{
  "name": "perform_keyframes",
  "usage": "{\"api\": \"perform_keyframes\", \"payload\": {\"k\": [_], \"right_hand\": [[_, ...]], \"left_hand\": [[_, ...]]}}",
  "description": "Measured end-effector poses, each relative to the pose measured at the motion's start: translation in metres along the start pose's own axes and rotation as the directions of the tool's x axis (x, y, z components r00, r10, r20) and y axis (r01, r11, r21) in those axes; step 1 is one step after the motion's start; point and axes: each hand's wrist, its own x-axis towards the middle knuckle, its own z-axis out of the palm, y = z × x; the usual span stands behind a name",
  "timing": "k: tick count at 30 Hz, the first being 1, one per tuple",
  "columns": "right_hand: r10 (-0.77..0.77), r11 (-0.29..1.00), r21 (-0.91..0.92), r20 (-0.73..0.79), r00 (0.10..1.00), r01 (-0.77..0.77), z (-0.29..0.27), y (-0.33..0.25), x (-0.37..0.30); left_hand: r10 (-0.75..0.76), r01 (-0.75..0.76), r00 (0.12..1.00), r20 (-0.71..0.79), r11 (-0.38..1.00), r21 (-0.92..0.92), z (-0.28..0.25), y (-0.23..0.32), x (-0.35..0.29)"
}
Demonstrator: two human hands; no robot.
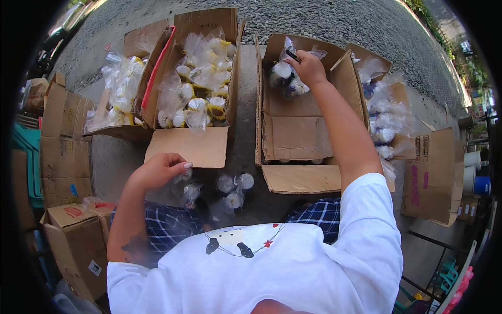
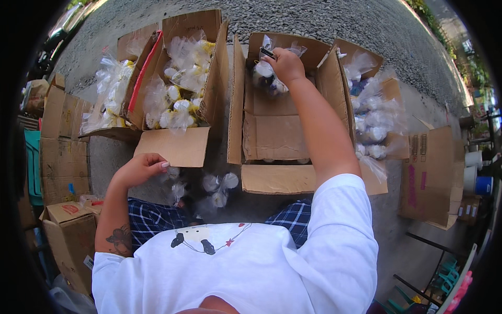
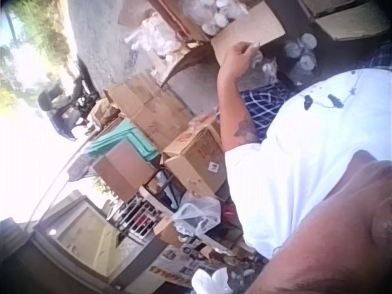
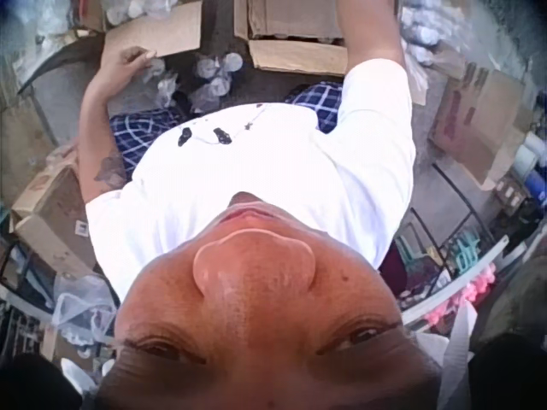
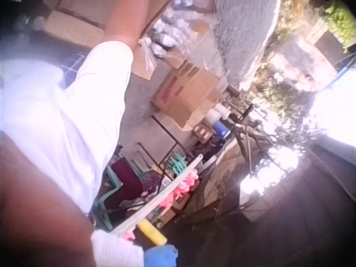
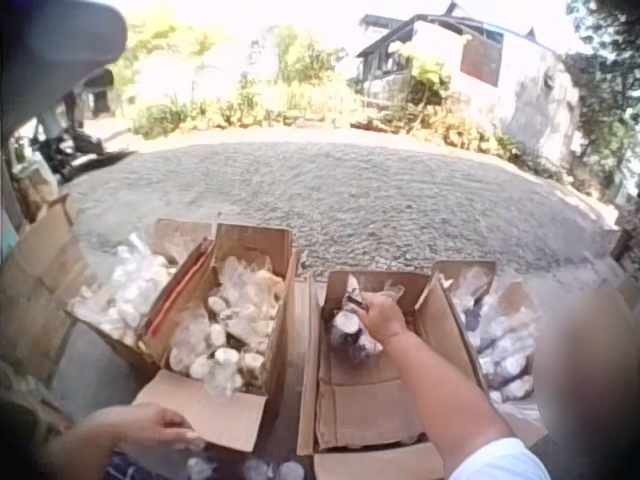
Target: The person sits on the ground and sorts small decorative items from multiple cardboard boxes. They pick up items individually, inspect them, and place them into different boxes. The person also uses a pen to write on the boxes.
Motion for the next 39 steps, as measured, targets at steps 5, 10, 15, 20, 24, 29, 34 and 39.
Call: {"api": "perform_keyframes", "payload": {"k": [5, 10, 15, 20, 24, 29, 34, 39], "right_hand": [[-0.042, 0.994, -0.1, -0.01, 0.999, 0.041, 0.0, -0.008, 0.029], [-0.014, 0.979, -0.198, 0.134, 0.991, 0.041, 0.015, -0.006, 0.038], [0.028, 0.986, -0.168, 0.159, 0.987, -0.001, 0.015, -0.004, 0.028], [-0.001, 0.987, -0.153, 0.246, 0.969, 0.04, -0.014, -0.009, 0.018], [-0.146, 0.983, -0.097, 0.109, 0.983, 0.157, -0.022, -0.008, 0.004], [-0.411, 0.884, -0.369, -0.326, 0.851, 0.286, -0.042, -0.034, -0.015], [-0.397, 0.917, -0.192, -0.501, 0.769, 0.348, -0.102, -0.117, -0.041], [-0.079, 0.944, 0.241, -0.503, 0.861, 0.227, -0.165, -0.072, -0.048]], "left_hand": [[-0.193, 0.213, 0.977, -0.091, 0.899, 0.382, -0.017, -0.008, -0.003], [-0.304, 0.381, 0.924, -0.232, 0.781, 0.494, -0.052, -0.043, -0.021], [-0.145, 0.29, 0.957, -0.253, 0.562, 0.775, -0.015, -0.09, 0.002], [-0.5, 0.484, 0.861, -0.088, 0.757, 0.439, -0.017, -0.088, 0.005], [-0.292, 0.312, 0.947, -0.133, 0.739, 0.597, 0.045, -0.139, -0.029], [-0.167, 0.239, 0.968, -0.186, 0.833, 0.498, 0.086, -0.091, 0.0], [0.002, 0.076, 0.993, -0.114, 0.731, 0.678, 0.094, -0.142, 0.04], [0.209, -0.236, 0.97, 0.125, 0.677, 0.697, 0.057, -0.057, 0.0]]}}
